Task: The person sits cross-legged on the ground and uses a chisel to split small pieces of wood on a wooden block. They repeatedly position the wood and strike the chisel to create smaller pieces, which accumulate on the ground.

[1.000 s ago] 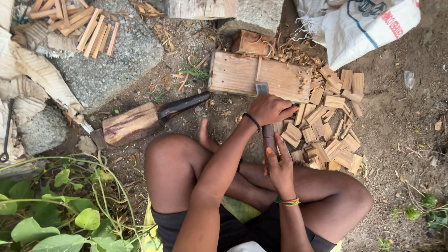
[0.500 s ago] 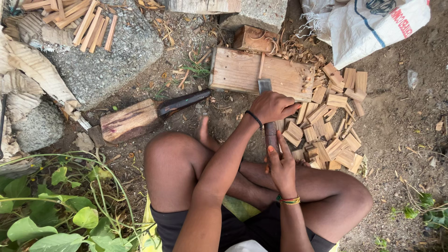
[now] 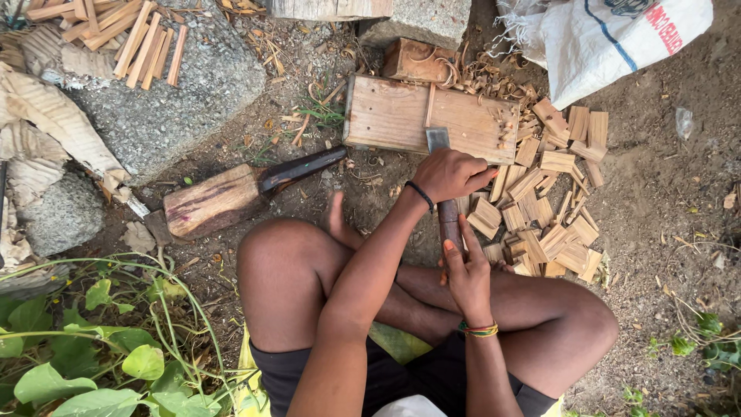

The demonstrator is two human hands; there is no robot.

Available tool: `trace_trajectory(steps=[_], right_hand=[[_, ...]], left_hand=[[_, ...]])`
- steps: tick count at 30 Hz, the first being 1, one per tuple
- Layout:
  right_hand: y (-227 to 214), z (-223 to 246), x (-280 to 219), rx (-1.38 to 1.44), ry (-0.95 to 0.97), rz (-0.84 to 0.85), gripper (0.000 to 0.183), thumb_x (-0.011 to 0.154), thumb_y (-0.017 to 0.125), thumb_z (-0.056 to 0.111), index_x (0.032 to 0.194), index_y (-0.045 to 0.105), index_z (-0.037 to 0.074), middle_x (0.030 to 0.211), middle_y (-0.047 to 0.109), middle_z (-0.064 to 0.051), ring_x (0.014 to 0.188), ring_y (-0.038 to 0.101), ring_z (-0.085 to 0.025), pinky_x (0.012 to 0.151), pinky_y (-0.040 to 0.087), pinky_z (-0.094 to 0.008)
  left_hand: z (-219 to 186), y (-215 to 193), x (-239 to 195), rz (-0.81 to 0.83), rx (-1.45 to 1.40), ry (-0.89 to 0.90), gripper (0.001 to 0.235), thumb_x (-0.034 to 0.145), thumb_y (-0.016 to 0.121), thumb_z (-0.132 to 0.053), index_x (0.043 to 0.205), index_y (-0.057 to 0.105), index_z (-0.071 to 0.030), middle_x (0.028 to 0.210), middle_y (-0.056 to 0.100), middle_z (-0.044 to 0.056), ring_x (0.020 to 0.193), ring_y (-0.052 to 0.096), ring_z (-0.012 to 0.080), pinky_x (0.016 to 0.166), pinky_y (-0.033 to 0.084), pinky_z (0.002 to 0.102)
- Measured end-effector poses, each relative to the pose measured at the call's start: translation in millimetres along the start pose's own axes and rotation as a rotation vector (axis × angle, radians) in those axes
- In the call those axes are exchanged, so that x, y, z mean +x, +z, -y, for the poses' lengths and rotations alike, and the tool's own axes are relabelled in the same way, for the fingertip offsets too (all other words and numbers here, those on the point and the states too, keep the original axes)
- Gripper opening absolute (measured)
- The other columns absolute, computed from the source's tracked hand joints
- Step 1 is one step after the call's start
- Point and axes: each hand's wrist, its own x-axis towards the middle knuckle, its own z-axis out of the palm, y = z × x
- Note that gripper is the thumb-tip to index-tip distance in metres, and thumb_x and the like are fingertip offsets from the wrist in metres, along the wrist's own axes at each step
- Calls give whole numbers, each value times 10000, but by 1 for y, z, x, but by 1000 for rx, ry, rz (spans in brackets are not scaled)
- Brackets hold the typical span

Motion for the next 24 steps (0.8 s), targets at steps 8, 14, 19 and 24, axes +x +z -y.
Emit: trace_trajectory(steps=[8,14,19,24], right_hand=[[2,0,2,-19,4,-5,613,994,624,214,1573,440,130,674,600,-14,491,503,-63,423,441,-249],[-4,-1,5,-116,-33,-3,606,986,621,192,1560,442,110,676,617,-17,490,530,-67,418,454,-262],[-6,8,5,-128,-47,3,604,990,613,187,1564,445,99,669,614,-29,498,531,-75,432,463,-274],[8,14,-1,-48,25,15,619,992,598,182,1573,404,95,691,606,-17,502,525,-79,435,459,-273]], left_hand=[[0,-3,-1,-18,-3,1,397,961,693,-368,671,658,-99,585,654,88,515,646,287,505,481,455],[2,0,-2,-42,-53,-35,401,964,672,-382,681,671,-97,592,650,104,519,640,288,499,471,445],[1,-4,2,39,-63,-128,473,974,651,-420,645,663,-81,565,631,126,489,616,301,504,462,467],[4,-11,3,105,-28,-114,464,950,650,-454,684,712,-80,574,649,140,525,647,316,526,484,481]])
